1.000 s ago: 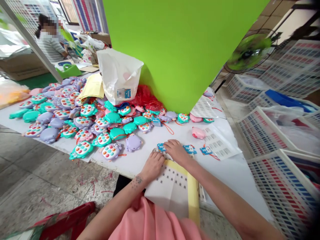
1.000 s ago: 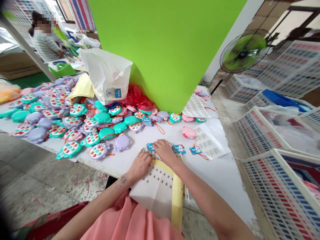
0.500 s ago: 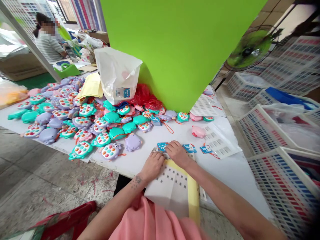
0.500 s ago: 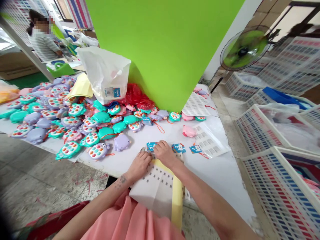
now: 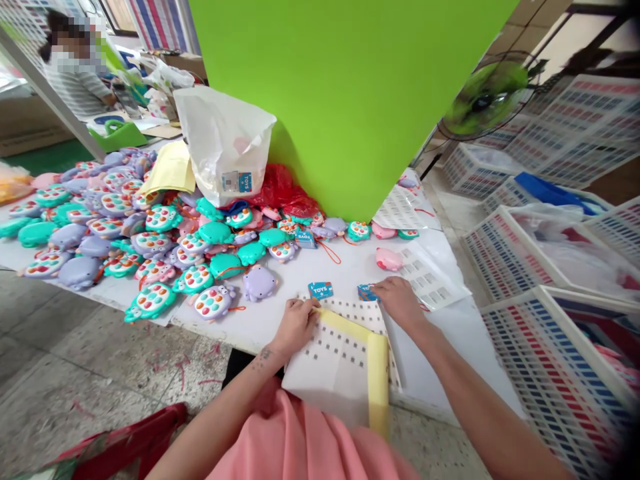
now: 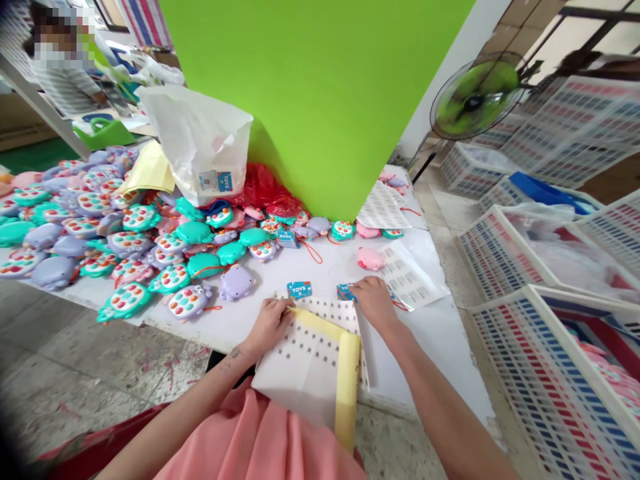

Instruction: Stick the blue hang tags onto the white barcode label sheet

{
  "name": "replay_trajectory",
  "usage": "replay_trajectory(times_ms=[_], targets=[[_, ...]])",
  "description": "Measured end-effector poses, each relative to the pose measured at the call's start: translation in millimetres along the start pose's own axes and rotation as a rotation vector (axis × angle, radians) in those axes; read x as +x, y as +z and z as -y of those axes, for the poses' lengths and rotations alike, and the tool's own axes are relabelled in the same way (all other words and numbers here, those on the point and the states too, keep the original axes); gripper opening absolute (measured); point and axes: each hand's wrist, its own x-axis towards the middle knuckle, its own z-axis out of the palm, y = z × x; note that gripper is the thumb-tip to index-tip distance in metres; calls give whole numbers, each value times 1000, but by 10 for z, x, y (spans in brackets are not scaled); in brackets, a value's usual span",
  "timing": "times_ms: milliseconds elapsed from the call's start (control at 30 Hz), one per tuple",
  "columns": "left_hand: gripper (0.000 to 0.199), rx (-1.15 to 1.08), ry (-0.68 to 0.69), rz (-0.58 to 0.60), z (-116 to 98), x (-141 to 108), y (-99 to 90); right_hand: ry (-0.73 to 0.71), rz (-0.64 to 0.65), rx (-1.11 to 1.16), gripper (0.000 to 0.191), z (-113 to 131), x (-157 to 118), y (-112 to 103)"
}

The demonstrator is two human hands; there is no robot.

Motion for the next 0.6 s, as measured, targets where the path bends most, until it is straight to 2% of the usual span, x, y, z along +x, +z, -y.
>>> replay_trajectory(times_ms=[67, 133, 200, 267, 333, 433, 600], targets=[[23, -44, -28, 3, 19, 4, 8, 21, 19, 22, 41, 3, -35, -70], [25, -75, -51, 15, 27, 5, 4, 77, -45, 115, 43, 127, -22, -202], [28, -96, -72, 21, 22, 6, -15, 110, -114, 316, 36, 364, 16, -338], [30, -121, -96, 25, 10, 6, -43, 124, -110, 594, 27, 675, 50, -411], [32, -157, -126, 26, -2, 8, -70, 127, -28, 813, 19, 991, 63, -390], [33, -220, -143, 31, -8, 10, -99, 147, 21, 951, 15, 1334, 46, -243], [35, -308, -109, 61, 18, 16, -122, 190, -21, 905, 18, 1486, -15, -101]])
